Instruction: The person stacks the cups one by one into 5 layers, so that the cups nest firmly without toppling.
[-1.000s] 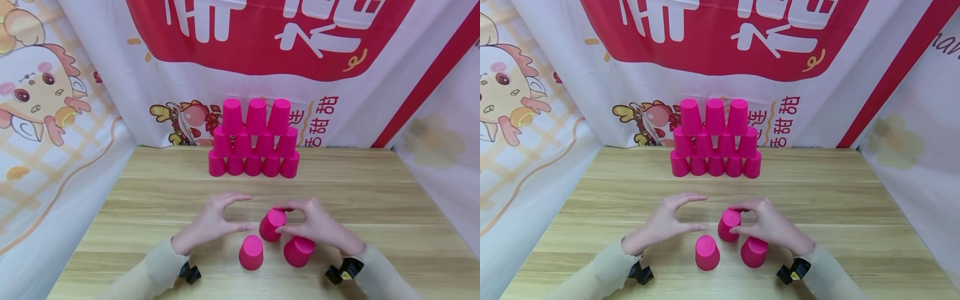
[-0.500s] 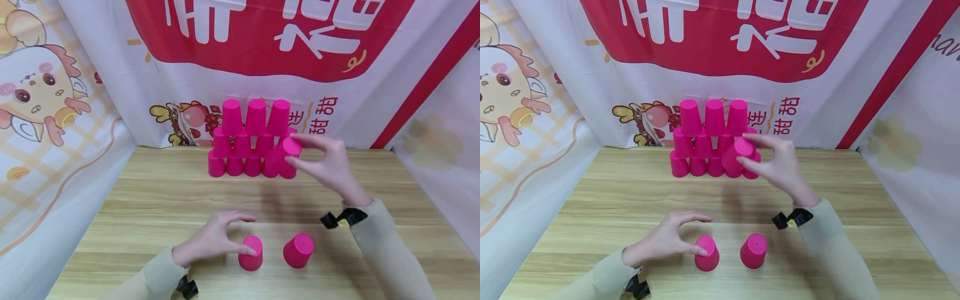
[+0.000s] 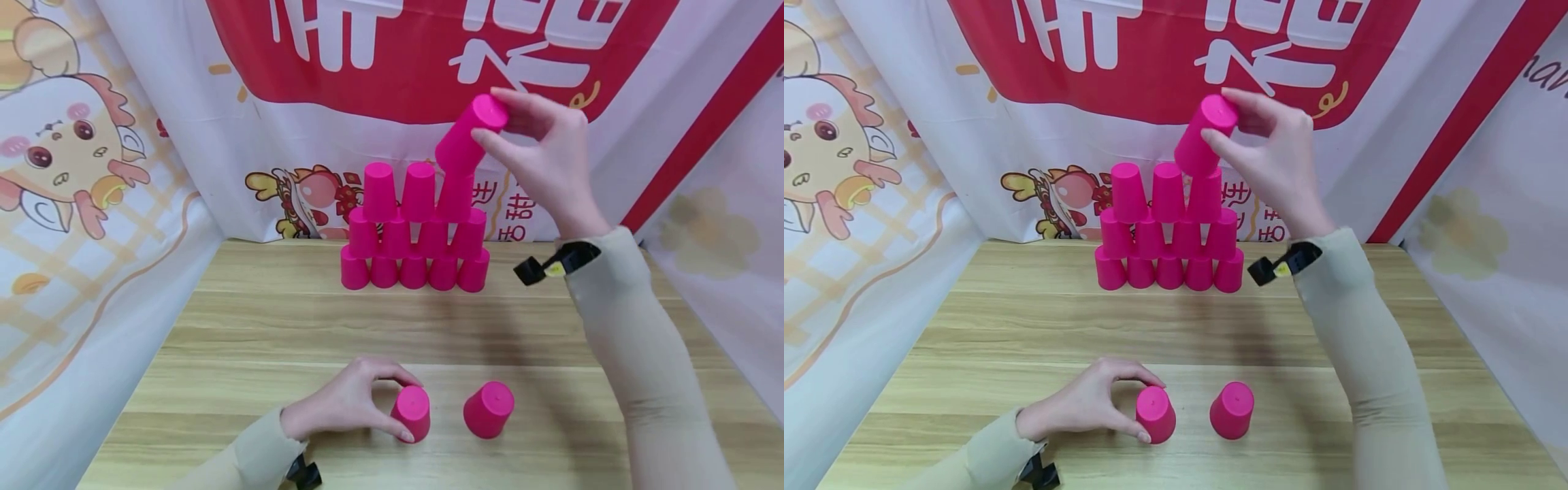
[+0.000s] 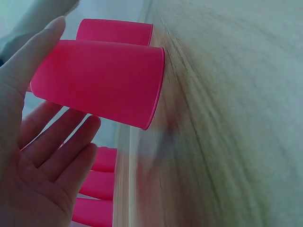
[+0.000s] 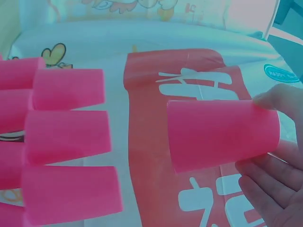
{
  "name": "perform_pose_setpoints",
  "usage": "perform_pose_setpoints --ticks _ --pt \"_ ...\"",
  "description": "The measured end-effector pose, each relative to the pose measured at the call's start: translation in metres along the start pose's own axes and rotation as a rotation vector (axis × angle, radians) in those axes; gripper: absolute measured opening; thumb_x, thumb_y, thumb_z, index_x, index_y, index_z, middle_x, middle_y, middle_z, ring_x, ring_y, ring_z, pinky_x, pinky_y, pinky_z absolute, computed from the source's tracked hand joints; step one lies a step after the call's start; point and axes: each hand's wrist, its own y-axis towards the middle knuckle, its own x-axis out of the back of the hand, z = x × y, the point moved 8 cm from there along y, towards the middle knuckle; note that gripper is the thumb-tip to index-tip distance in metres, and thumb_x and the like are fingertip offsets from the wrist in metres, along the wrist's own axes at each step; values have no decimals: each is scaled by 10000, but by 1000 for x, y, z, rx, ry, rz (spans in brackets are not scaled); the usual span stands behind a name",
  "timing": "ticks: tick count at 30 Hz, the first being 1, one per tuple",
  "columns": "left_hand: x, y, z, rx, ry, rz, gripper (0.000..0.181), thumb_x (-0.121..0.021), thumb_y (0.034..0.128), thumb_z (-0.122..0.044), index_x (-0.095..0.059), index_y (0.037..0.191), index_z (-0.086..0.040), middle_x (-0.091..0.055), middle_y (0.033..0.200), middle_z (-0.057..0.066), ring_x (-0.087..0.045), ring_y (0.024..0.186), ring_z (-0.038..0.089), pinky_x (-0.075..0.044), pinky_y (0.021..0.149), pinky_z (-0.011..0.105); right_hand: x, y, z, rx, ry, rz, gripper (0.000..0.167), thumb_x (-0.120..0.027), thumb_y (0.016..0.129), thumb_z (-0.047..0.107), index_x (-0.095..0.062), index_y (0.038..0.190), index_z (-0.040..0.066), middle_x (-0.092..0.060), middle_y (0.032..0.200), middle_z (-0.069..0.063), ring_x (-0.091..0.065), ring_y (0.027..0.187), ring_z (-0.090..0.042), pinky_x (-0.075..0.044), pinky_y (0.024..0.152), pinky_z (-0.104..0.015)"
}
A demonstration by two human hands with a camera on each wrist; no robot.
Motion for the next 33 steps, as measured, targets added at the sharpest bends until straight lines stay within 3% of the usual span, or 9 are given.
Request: perform_pose_setpoints --ticks 8,17,28,33 --pt "-3 1 0 -31 -28 40 496 -899 771 -425 -716 1210 -284 -699 1127 -184 -644 1062 52 -513 990 400 -22 35 -14 -138 23 83 568 -820 870 374 -643 1395 249 -666 1308 35 -641 1137 -161 -508 975 -264" --pt "-3 1 2 -31 -15 40 479 -904 761 -430 -714 1186 -315 -702 1103 -191 -647 1046 43 -510 988 370 -48 47 -40 -220 -93 209 618 -788 874 470 -609 1433 278 -662 1310 37 -631 1130 -163 -533 945 -292" --pt "-3 1 2 -40 3 26 478 -911 752 -428 -716 1173 -313 -699 1091 -200 -647 1036 33 -505 987 349 -57 47 -46 -220 -97 238 644 -782 872 490 -593 1448 274 -657 1319 41 -630 1128 -165 -542 930 -291" --pt "-4 1 2 -39 1 26 473 -910 758 -415 -716 1176 -309 -700 1091 -199 -649 1033 33 -507 986 354 -53 43 -47 -207 -101 224 684 -784 856 524 -575 1463 287 -650 1334 61 -633 1140 -154 -538 939 -294"
